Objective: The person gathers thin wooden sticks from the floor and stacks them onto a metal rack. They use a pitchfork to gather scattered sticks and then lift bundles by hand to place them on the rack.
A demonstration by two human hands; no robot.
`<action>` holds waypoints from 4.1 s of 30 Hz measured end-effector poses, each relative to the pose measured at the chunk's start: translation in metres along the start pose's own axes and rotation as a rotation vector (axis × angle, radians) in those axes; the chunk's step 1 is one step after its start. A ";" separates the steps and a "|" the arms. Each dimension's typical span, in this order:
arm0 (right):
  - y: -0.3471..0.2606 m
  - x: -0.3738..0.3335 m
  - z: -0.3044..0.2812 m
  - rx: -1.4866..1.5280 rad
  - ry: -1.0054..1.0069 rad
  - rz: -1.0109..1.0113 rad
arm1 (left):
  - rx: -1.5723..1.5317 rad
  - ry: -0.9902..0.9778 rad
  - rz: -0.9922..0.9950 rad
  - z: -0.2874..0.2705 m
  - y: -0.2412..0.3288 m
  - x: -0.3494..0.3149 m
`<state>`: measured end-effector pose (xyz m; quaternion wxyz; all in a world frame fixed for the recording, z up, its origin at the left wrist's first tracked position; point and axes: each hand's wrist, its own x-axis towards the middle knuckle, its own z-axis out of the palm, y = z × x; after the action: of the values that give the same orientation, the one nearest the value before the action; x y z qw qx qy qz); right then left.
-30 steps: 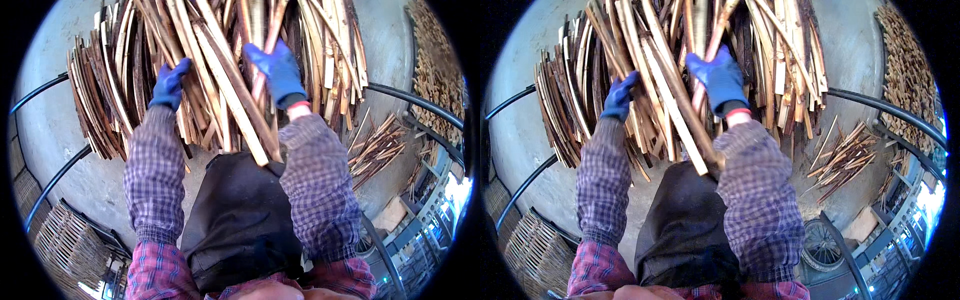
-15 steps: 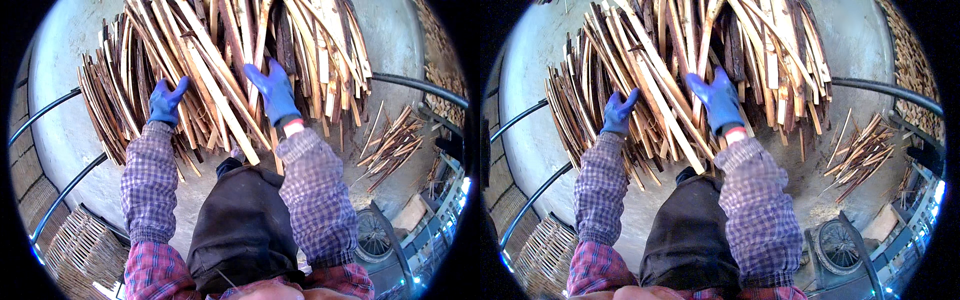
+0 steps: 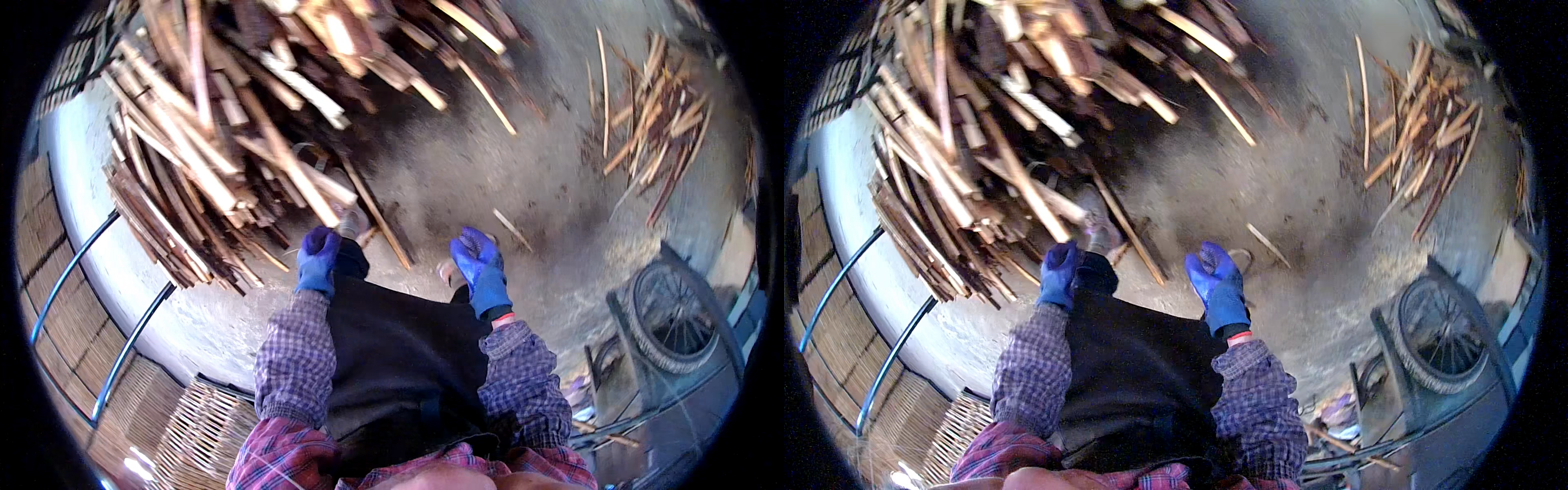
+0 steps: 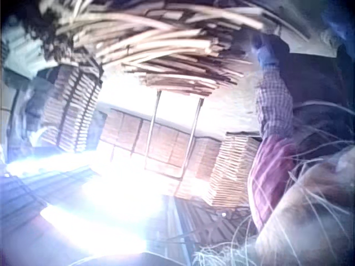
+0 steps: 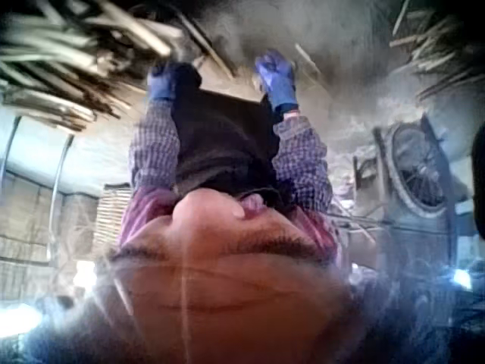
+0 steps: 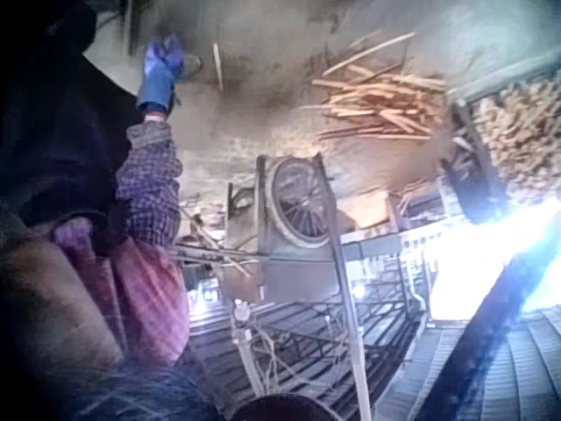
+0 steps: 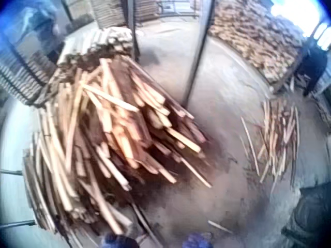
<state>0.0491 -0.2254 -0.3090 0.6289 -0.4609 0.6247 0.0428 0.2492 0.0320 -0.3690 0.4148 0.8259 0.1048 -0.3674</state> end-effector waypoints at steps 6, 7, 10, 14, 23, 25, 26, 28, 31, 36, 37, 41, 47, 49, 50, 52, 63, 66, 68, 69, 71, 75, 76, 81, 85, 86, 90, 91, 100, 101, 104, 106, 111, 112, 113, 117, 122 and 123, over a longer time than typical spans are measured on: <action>0.085 0.006 -0.080 -0.005 0.036 0.018 | 0.453 -0.047 0.229 0.139 -0.052 0.075; 0.109 0.015 -0.088 0.077 0.084 0.083 | 0.287 -0.025 0.012 0.166 -0.037 0.072; 0.120 0.024 -0.108 0.012 0.122 0.211 | 0.013 0.111 -0.380 0.207 -0.072 0.106; 0.090 0.036 -0.119 0.145 0.035 0.115 | -0.051 0.211 -0.192 0.204 -0.180 0.179; 0.084 0.050 -0.135 0.243 0.043 0.101 | 0.455 0.528 -0.373 0.235 -0.197 0.177; 0.085 0.049 -0.138 0.213 -0.008 0.073 | 0.285 0.428 -0.437 0.215 -0.207 0.197; 0.090 0.048 -0.138 0.217 0.010 0.049 | 0.298 0.371 -0.428 0.219 -0.206 0.194; 0.098 0.047 -0.138 0.229 0.047 0.002 | 0.153 0.070 -0.217 0.236 -0.187 0.175; 0.119 0.047 -0.143 0.011 0.150 -0.114 | -0.066 -0.337 -0.021 0.302 -0.119 0.116; 0.110 0.032 -0.185 -0.276 0.460 -0.376 | 0.153 -0.665 0.131 0.387 0.082 -0.043; 0.099 0.025 -0.200 -0.353 0.505 -0.435 | 0.139 -0.710 0.165 0.397 0.118 -0.076; 0.060 0.010 -0.273 -0.308 0.580 -0.510 | 0.020 -0.889 0.298 0.438 0.219 -0.188; 0.080 0.014 -0.360 -0.303 0.455 -0.304 | -0.035 -0.904 0.174 0.507 0.257 -0.264; 0.087 0.009 -0.379 -0.244 0.438 -0.245 | -0.050 -0.962 0.307 0.533 0.244 -0.251; 0.091 0.009 -0.390 -0.251 0.420 -0.122 | -0.037 -0.988 0.385 0.548 0.240 -0.241; 0.087 0.011 -0.419 -0.180 0.376 0.097 | -0.032 -0.882 0.217 0.575 0.259 -0.226; 0.068 0.140 -0.567 0.249 0.825 0.300 | 0.272 -0.666 0.160 0.771 0.317 -0.097; 0.047 0.184 -0.607 0.181 0.826 0.354 | 0.427 -0.506 0.062 0.812 0.313 -0.076; 0.059 0.215 -0.627 0.145 0.823 0.303 | 0.513 -0.489 0.197 0.823 0.284 -0.046; 0.063 0.231 -0.636 0.213 0.808 0.318 | 0.570 -0.493 0.300 0.819 0.259 -0.017; 0.059 0.270 -0.662 0.231 0.823 0.250 | 0.830 -0.474 0.542 0.828 0.223 0.027; 0.086 0.345 -0.706 0.308 0.805 0.264 | 1.496 -0.443 0.537 0.882 0.205 0.063; 0.085 0.366 -0.712 0.276 0.838 0.208 | 1.612 -0.419 0.495 0.899 0.202 0.070; 0.119 0.466 -0.726 0.306 0.948 -0.094 | 0.890 -0.063 0.383 0.984 0.179 0.104; 0.123 0.528 -0.704 -0.253 1.010 -0.289 | 0.978 0.273 0.439 1.026 0.180 0.070; 0.132 0.535 -0.697 -0.598 1.126 -0.354 | 0.979 0.300 0.573 1.026 0.169 0.070; 0.134 0.535 -0.683 -0.418 1.027 -0.242 | 0.848 0.299 0.920 1.004 0.164 0.082; 0.136 0.536 -0.677 -0.369 1.017 -0.232 | 0.756 0.261 0.991 0.994 0.162 0.092; 0.137 0.523 -0.677 -0.393 0.865 -0.151 | -0.158 -0.234 0.417 0.951 0.185 0.134; 0.135 0.523 -0.682 -0.385 0.839 -0.171 | -0.252 -0.292 0.352 0.956 0.184 0.141; 0.151 0.529 -0.698 -0.402 0.805 -0.236 | -0.114 -0.486 0.469 0.972 0.198 0.125; 0.164 0.530 -0.709 -0.333 0.746 -0.264 | -0.098 -0.553 0.487 0.989 0.217 0.101; 0.149 0.478 -0.719 -0.369 0.724 -0.323 | -0.212 -0.636 0.454 0.997 0.240 0.052; 0.162 0.472 -0.726 -0.403 0.737 -0.292 | -0.175 -0.683 0.403 1.002 0.235 0.048; 0.180 0.470 -0.730 -0.436 0.747 -0.261 | -0.193 -0.647 0.464 1.013 0.227 0.038; 0.183 0.482 -0.723 -0.617 0.889 -0.264 | 0.027 -0.591 0.760 1.057 0.188 -0.010; 0.173 0.506 -0.697 -0.437 0.946 -0.151 | 0.525 -0.237 0.995 1.087 0.167 -0.032; 0.170 0.509 -0.695 -0.471 0.933 -0.119 | 0.538 -0.229 0.924 1.091 0.169 -0.030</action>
<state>-0.4671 -0.8341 -0.6753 0.1645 -0.5944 0.7846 -0.0635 -0.2588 -0.9028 -0.6661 0.3158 0.8177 -0.4123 -0.2483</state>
